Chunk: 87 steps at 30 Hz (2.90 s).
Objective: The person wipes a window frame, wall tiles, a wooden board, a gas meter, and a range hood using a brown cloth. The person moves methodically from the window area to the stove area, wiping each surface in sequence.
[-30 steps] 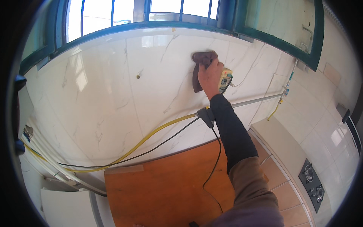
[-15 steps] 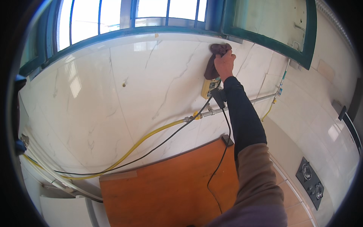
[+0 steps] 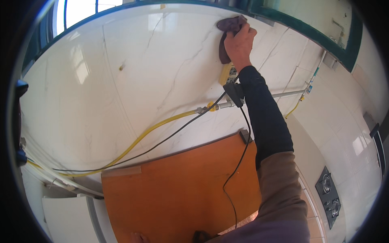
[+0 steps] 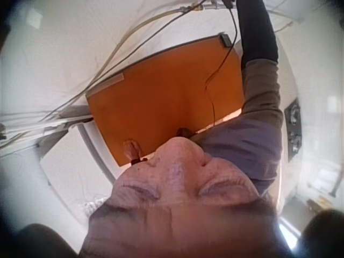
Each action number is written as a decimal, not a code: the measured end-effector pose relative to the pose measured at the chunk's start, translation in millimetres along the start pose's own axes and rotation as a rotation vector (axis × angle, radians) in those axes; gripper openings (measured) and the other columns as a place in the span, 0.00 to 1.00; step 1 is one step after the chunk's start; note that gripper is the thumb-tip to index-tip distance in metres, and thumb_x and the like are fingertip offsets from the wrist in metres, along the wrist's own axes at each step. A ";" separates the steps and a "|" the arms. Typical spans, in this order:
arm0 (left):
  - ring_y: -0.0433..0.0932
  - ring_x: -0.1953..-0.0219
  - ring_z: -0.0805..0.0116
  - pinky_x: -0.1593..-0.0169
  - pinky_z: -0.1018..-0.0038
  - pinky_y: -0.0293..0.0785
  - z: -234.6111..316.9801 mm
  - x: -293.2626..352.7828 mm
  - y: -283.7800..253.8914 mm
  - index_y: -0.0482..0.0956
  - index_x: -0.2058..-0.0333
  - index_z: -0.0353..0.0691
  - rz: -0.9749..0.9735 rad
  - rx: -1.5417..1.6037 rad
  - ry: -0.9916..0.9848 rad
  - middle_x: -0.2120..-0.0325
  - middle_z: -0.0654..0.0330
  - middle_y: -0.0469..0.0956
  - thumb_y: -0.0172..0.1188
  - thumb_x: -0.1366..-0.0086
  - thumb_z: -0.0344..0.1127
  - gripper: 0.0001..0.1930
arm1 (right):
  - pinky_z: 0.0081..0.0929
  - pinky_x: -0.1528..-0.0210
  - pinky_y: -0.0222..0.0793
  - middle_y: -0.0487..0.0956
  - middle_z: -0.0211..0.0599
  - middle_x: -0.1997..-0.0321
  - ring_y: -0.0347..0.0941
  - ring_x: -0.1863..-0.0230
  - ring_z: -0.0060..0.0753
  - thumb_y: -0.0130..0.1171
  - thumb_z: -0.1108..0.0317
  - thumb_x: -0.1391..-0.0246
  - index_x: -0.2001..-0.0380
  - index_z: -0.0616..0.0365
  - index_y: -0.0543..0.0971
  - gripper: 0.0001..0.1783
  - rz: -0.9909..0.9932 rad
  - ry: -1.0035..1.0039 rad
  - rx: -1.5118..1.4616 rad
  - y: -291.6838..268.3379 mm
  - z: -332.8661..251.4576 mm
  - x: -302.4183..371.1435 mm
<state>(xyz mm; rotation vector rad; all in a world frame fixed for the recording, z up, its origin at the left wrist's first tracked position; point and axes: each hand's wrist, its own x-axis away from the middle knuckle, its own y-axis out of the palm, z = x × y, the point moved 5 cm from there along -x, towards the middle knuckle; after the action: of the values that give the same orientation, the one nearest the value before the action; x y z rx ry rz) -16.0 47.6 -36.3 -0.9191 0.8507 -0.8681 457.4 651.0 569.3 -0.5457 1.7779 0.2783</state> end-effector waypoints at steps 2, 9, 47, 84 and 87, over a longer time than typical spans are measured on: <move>0.81 0.62 0.46 0.59 0.51 0.79 6.0 -4.2 -3.5 0.82 0.63 0.43 -0.037 -0.048 -0.009 0.63 0.48 0.82 0.61 0.29 0.34 0.04 | 0.52 0.38 0.72 0.68 0.65 0.39 0.71 0.41 0.70 0.67 0.64 0.38 0.39 0.62 0.71 0.28 -0.002 -0.029 -0.049 7.5 -11.2 13.9; 0.73 0.68 0.39 0.69 0.48 0.67 16.8 -13.3 -10.3 0.69 0.73 0.39 0.034 -0.001 0.025 0.70 0.47 0.69 0.63 0.42 0.29 0.10 | 0.51 0.35 0.68 0.67 0.60 0.36 0.66 0.36 0.66 0.71 0.74 0.48 0.42 0.69 0.70 0.32 -0.126 -0.189 -0.075 31.3 -66.5 132.7; 0.76 0.70 0.45 0.70 0.51 0.71 10.9 -20.0 -18.2 0.73 0.76 0.42 0.016 0.065 -0.028 0.74 0.52 0.72 0.67 0.43 0.32 0.10 | 0.41 0.51 0.74 0.73 0.41 0.49 0.73 0.50 0.48 0.64 0.81 0.47 0.53 0.50 0.81 0.19 -0.946 -0.547 -0.506 101.4 -288.9 483.2; 0.78 0.66 0.47 0.63 0.52 0.76 13.4 -19.4 -21.3 0.74 0.75 0.42 0.045 0.057 -0.001 0.72 0.53 0.73 0.67 0.39 0.34 0.10 | 0.31 0.36 0.75 0.80 0.39 0.40 0.77 0.39 0.33 0.62 0.82 0.38 0.37 0.62 0.77 0.26 -1.202 1.277 -0.492 -324.9 -62.7 616.1; 0.78 0.66 0.48 0.62 0.52 0.76 11.4 -19.4 -19.4 0.74 0.75 0.42 0.021 0.039 -0.015 0.72 0.53 0.73 0.66 0.39 0.34 0.10 | 0.30 0.37 0.75 0.81 0.38 0.40 0.77 0.39 0.32 0.62 0.82 0.39 0.37 0.60 0.77 0.26 -1.263 1.288 -0.540 -310.8 -73.4 623.6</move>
<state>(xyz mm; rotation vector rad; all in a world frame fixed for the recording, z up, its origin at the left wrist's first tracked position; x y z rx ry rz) -18.4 61.6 -10.2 -0.8805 0.8268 -0.8556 429.0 214.2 22.3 -2.4749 2.0347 -0.6625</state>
